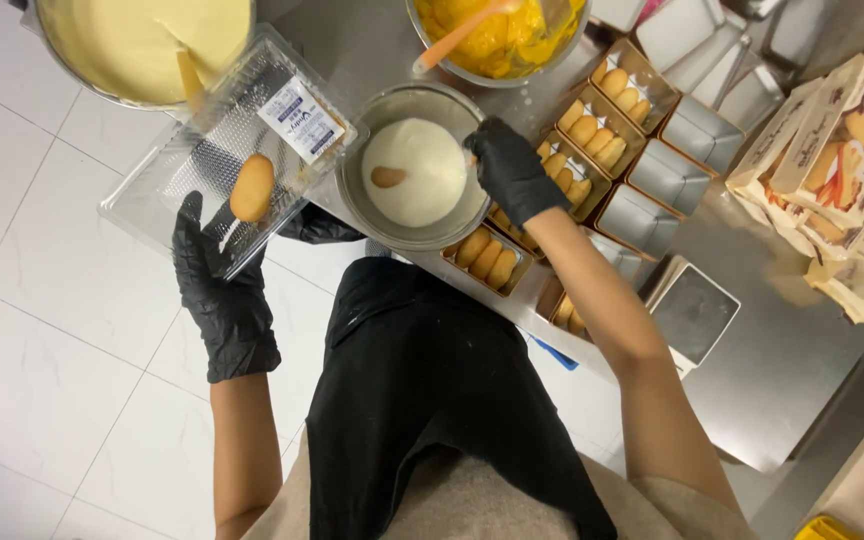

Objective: Dip ladyfingers into a liquid and place them into metal tins to prepare a dessert.

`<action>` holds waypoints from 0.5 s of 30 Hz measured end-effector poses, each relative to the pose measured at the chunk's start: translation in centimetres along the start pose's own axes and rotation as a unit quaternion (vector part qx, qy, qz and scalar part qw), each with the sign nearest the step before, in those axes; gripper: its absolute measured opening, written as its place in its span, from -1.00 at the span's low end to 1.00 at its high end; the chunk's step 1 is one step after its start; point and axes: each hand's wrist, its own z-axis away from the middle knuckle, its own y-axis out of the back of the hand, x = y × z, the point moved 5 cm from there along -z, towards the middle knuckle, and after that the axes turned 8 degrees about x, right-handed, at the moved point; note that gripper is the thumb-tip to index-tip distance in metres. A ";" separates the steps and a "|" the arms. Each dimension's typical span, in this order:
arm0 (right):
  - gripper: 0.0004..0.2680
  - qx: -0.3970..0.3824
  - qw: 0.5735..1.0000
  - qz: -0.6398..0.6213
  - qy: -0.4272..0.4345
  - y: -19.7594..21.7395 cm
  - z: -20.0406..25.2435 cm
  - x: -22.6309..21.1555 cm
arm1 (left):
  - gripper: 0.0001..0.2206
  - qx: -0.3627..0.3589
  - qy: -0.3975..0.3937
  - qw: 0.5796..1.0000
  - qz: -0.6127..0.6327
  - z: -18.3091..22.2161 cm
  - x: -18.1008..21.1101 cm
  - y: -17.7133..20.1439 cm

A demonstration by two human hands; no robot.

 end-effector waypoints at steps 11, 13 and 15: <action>-0.70 -0.010 0.869 -0.463 -0.177 12.8 6.7 -2.2 | -0.52 -0.032 0.022 0.999 -0.030 0.1 -1.5 -2.1; -0.66 0.022 0.865 -0.471 -0.173 15.7 9.9 0.0 | -0.51 -0.038 0.025 0.998 -0.039 0.2 -1.7 -2.6; -0.62 0.026 0.905 -0.374 -0.201 17.6 14.1 3.9 | -0.49 -0.051 0.036 0.998 -0.019 0.2 -2.0 -2.9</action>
